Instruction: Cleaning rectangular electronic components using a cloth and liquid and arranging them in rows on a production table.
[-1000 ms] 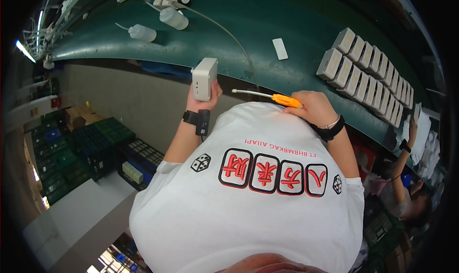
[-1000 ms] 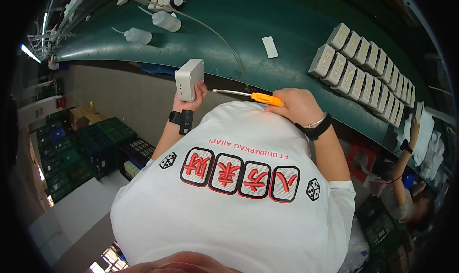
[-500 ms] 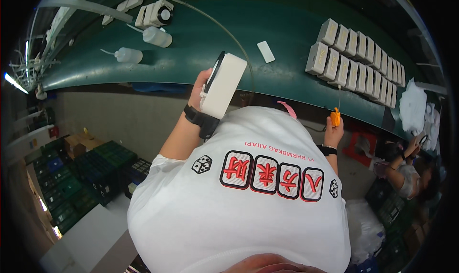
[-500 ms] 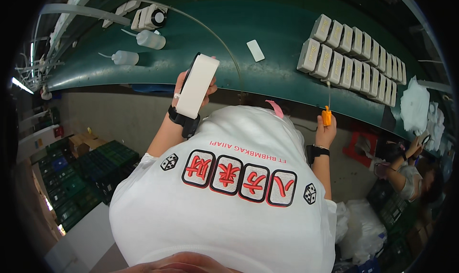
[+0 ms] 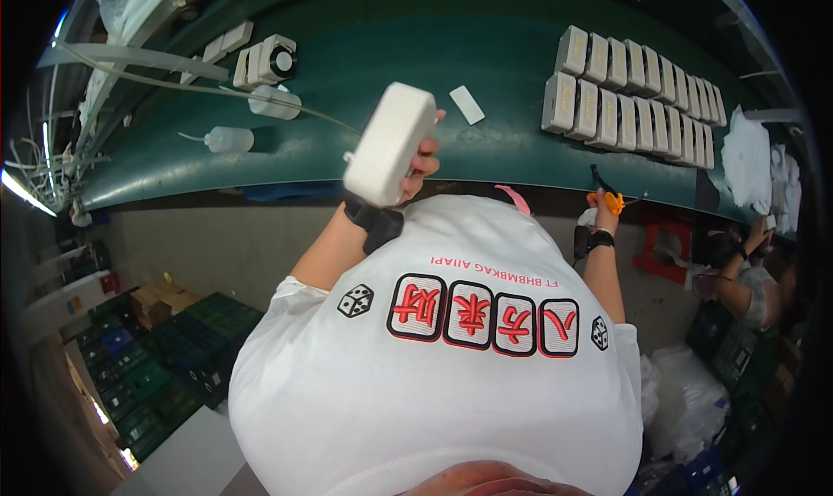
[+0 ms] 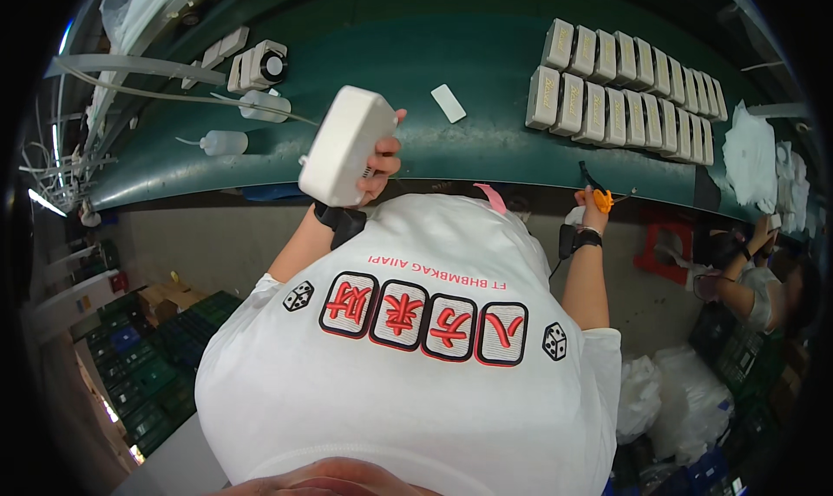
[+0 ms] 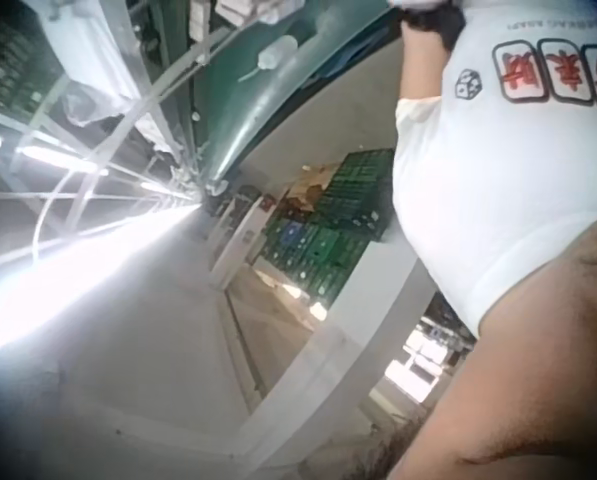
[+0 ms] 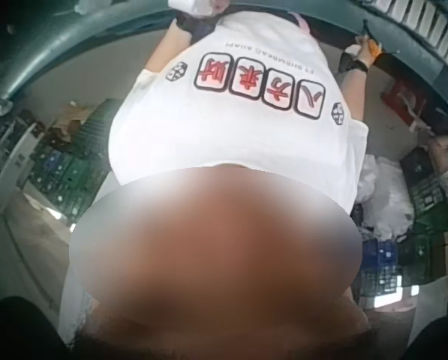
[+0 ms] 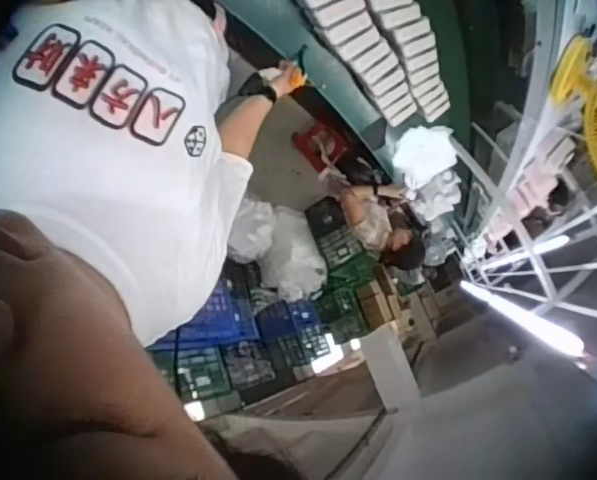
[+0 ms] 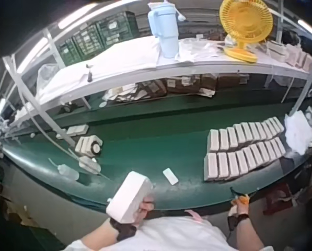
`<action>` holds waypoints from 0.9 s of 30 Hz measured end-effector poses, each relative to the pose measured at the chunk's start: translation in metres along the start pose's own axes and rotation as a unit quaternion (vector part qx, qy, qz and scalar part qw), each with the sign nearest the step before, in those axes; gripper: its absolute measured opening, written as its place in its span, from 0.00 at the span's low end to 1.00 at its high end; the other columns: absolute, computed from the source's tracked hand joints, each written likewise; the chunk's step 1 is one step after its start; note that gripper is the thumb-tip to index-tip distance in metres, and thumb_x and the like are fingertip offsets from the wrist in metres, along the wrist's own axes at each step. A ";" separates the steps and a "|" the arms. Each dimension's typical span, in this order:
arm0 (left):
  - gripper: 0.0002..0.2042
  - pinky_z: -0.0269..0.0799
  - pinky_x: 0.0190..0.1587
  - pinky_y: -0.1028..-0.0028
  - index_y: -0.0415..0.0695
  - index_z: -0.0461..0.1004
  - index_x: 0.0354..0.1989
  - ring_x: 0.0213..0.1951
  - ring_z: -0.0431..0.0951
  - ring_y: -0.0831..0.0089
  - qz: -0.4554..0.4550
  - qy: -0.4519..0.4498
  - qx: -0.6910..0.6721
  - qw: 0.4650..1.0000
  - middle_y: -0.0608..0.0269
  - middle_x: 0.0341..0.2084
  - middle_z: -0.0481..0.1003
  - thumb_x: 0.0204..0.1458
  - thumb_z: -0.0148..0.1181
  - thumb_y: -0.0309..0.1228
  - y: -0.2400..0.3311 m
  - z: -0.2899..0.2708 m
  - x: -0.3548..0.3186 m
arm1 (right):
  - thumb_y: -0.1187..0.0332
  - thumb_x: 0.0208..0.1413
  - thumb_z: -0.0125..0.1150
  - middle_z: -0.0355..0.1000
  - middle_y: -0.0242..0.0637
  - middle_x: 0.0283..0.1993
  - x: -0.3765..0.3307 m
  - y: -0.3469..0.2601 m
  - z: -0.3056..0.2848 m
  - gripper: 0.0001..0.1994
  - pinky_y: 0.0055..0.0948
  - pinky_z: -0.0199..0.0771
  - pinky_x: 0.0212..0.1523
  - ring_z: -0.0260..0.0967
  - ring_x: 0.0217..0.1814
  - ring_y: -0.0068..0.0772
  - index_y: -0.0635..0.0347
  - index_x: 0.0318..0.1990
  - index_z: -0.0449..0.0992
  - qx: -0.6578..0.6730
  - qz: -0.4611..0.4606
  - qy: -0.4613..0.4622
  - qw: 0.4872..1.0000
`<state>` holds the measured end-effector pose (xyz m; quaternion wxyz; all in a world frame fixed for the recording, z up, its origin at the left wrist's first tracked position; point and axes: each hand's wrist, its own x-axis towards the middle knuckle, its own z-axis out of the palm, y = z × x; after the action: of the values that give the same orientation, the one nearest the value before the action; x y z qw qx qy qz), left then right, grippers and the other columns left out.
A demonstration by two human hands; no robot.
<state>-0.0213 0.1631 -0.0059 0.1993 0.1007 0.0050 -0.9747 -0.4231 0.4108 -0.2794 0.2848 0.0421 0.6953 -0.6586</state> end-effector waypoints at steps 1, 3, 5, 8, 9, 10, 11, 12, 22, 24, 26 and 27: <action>0.31 0.79 0.25 0.68 0.38 0.54 0.66 0.28 0.74 0.68 -0.023 -0.038 -0.104 0.994 0.55 0.32 0.68 0.60 0.51 0.44 0.000 -0.003 0.001 | 0.64 0.53 0.70 0.76 0.37 0.39 0.003 0.000 0.002 0.15 0.23 0.72 0.31 0.73 0.32 0.26 0.62 0.43 0.75 -0.016 0.018 0.005 1.000; 0.31 0.79 0.23 0.69 0.38 0.50 0.67 0.29 0.75 0.68 -0.065 -0.109 -0.309 0.943 0.54 0.33 0.67 0.60 0.51 0.41 0.001 -0.008 0.004 | 0.63 0.53 0.69 0.76 0.36 0.38 0.004 0.001 0.002 0.15 0.22 0.70 0.29 0.71 0.29 0.25 0.62 0.42 0.75 -0.046 0.056 0.015 0.997; 0.30 0.79 0.23 0.69 0.38 0.50 0.67 0.29 0.75 0.68 -0.081 -0.132 -0.342 0.927 0.55 0.33 0.67 0.61 0.51 0.39 0.004 -0.008 0.013 | 0.62 0.54 0.69 0.75 0.36 0.37 0.007 0.009 -0.014 0.14 0.21 0.68 0.27 0.69 0.27 0.24 0.61 0.42 0.75 -0.075 0.081 0.017 0.994; 0.29 0.79 0.22 0.70 0.38 0.50 0.67 0.30 0.75 0.69 -0.097 -0.190 -0.408 0.888 0.55 0.32 0.67 0.61 0.50 0.36 0.010 -0.008 0.019 | 0.61 0.55 0.67 0.75 0.35 0.34 -0.001 0.016 -0.021 0.14 0.20 0.65 0.25 0.66 0.24 0.23 0.61 0.41 0.76 -0.141 0.122 0.004 0.982; 0.28 0.78 0.21 0.71 0.38 0.50 0.67 0.29 0.75 0.69 -0.101 -0.191 -0.405 0.889 0.55 0.32 0.67 0.62 0.49 0.36 0.012 -0.009 0.021 | 0.61 0.55 0.67 0.74 0.33 0.32 -0.011 0.015 -0.019 0.13 0.20 0.63 0.24 0.64 0.23 0.21 0.60 0.41 0.76 -0.156 0.140 -0.008 0.978; 0.28 0.78 0.21 0.72 0.38 0.50 0.67 0.29 0.75 0.69 -0.104 -0.194 -0.401 0.889 0.55 0.32 0.67 0.62 0.49 0.35 0.014 -0.009 0.023 | 0.61 0.55 0.66 0.72 0.31 0.30 -0.023 0.009 -0.017 0.13 0.19 0.61 0.22 0.62 0.22 0.20 0.60 0.40 0.76 -0.172 0.155 -0.020 0.973; 0.27 0.78 0.20 0.73 0.38 0.50 0.67 0.29 0.75 0.70 -0.108 -0.198 -0.399 0.889 0.55 0.31 0.67 0.62 0.48 0.35 0.015 -0.009 0.024 | 0.61 0.56 0.66 0.71 0.29 0.28 -0.032 0.002 -0.016 0.12 0.18 0.59 0.21 0.61 0.21 0.19 0.59 0.40 0.76 -0.189 0.169 -0.032 0.967; 0.27 0.78 0.20 0.73 0.38 0.50 0.67 0.29 0.75 0.70 -0.109 -0.198 -0.399 0.888 0.55 0.31 0.67 0.62 0.48 0.35 0.016 -0.009 0.025 | 0.61 0.56 0.66 0.71 0.29 0.28 -0.041 -0.004 -0.015 0.12 0.18 0.59 0.21 0.61 0.21 0.19 0.59 0.40 0.76 -0.189 0.169 -0.030 0.967; 0.27 0.79 0.42 0.61 0.40 0.54 0.66 0.40 0.75 0.67 -0.137 -0.091 -0.359 0.919 0.56 0.37 0.67 0.60 0.51 0.36 0.022 -0.018 0.066 | 0.71 0.49 0.68 0.71 0.28 0.33 -0.176 -0.173 0.085 0.12 0.19 0.68 0.35 0.67 0.33 0.20 0.60 0.42 0.75 -0.265 -0.175 -0.285 0.905; 0.27 0.77 0.46 0.60 0.40 0.55 0.65 0.43 0.74 0.65 -0.121 0.008 -0.270 0.955 0.56 0.41 0.68 0.61 0.51 0.37 0.026 -0.003 0.080 | 0.74 0.45 0.70 0.73 0.37 0.42 -0.211 -0.230 0.109 0.18 0.23 0.69 0.45 0.71 0.39 0.28 0.62 0.46 0.74 -0.325 -0.343 -0.292 0.831; 0.26 0.74 0.50 0.59 0.40 0.56 0.65 0.46 0.74 0.64 -0.092 0.099 -0.167 0.977 0.55 0.45 0.68 0.61 0.51 0.38 0.011 0.017 0.106 | 0.73 0.43 0.70 0.71 0.41 0.54 -0.241 -0.262 0.124 0.22 0.24 0.71 0.42 0.73 0.38 0.33 0.62 0.49 0.73 -0.340 -0.419 -0.272 0.797; 0.26 0.74 0.51 0.60 0.40 0.56 0.64 0.47 0.74 0.63 -0.086 0.100 -0.033 0.991 0.54 0.47 0.68 0.62 0.51 0.39 0.000 0.029 0.122 | 0.73 0.42 0.70 0.68 0.41 0.58 -0.253 -0.278 0.127 0.24 0.24 0.72 0.40 0.73 0.38 0.35 0.61 0.50 0.73 -0.364 -0.425 -0.278 0.781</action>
<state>-0.1364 0.1146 -0.0019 0.1166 0.1897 0.0660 -0.9727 -0.2895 0.3358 0.0864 0.1508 -0.5490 0.7213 -0.3944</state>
